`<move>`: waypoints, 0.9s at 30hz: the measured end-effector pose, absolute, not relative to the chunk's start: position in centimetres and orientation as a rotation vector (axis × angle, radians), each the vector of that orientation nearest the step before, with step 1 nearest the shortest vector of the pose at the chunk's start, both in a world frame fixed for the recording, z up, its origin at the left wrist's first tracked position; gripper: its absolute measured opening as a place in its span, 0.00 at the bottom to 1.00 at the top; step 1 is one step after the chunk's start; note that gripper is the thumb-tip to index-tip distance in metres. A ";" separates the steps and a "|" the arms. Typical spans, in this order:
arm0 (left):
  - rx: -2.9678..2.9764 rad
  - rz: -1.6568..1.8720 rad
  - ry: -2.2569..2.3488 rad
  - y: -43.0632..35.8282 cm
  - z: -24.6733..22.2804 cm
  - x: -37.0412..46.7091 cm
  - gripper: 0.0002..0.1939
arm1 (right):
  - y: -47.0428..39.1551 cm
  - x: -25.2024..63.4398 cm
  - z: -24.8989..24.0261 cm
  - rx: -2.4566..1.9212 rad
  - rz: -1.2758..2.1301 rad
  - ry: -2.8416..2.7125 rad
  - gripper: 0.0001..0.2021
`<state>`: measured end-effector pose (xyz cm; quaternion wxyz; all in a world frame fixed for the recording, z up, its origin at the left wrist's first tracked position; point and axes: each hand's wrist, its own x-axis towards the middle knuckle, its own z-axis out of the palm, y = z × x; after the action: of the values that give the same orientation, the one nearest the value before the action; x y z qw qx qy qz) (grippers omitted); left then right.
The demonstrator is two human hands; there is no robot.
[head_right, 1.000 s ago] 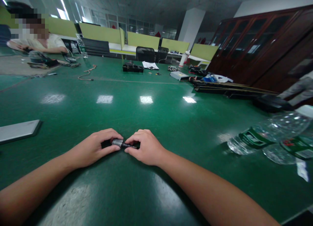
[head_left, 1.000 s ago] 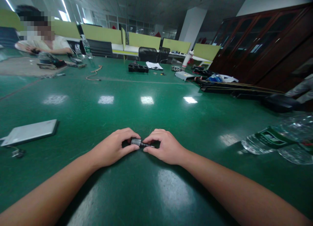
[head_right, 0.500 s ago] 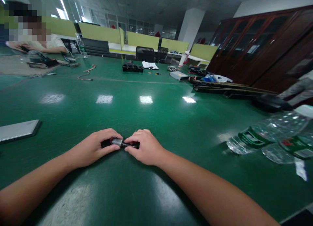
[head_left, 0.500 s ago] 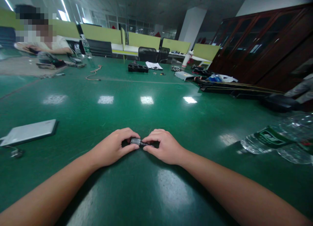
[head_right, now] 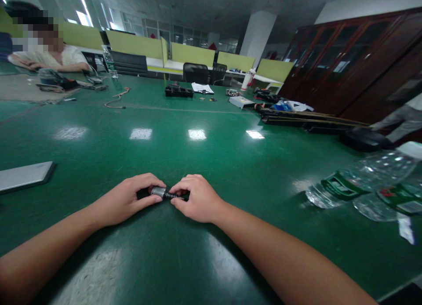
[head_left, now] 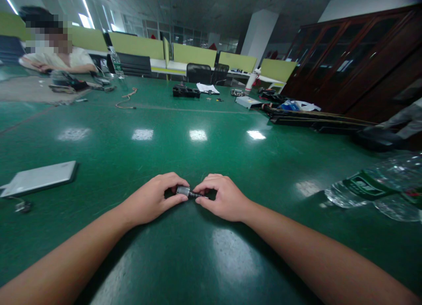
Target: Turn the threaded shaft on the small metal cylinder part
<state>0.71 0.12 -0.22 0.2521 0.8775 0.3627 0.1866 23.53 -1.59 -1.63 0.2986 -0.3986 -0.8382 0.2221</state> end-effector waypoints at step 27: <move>2.379 0.515 1.003 0.2 -0.4 0.6 0.11 | -1.7 23.4 -1.7 -1.222 0.584 -2.162 0.05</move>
<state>0.63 0.15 -0.35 0.2516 0.8745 0.3688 0.1894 23.45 -1.75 -1.71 0.2909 -0.4581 -0.8109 0.2190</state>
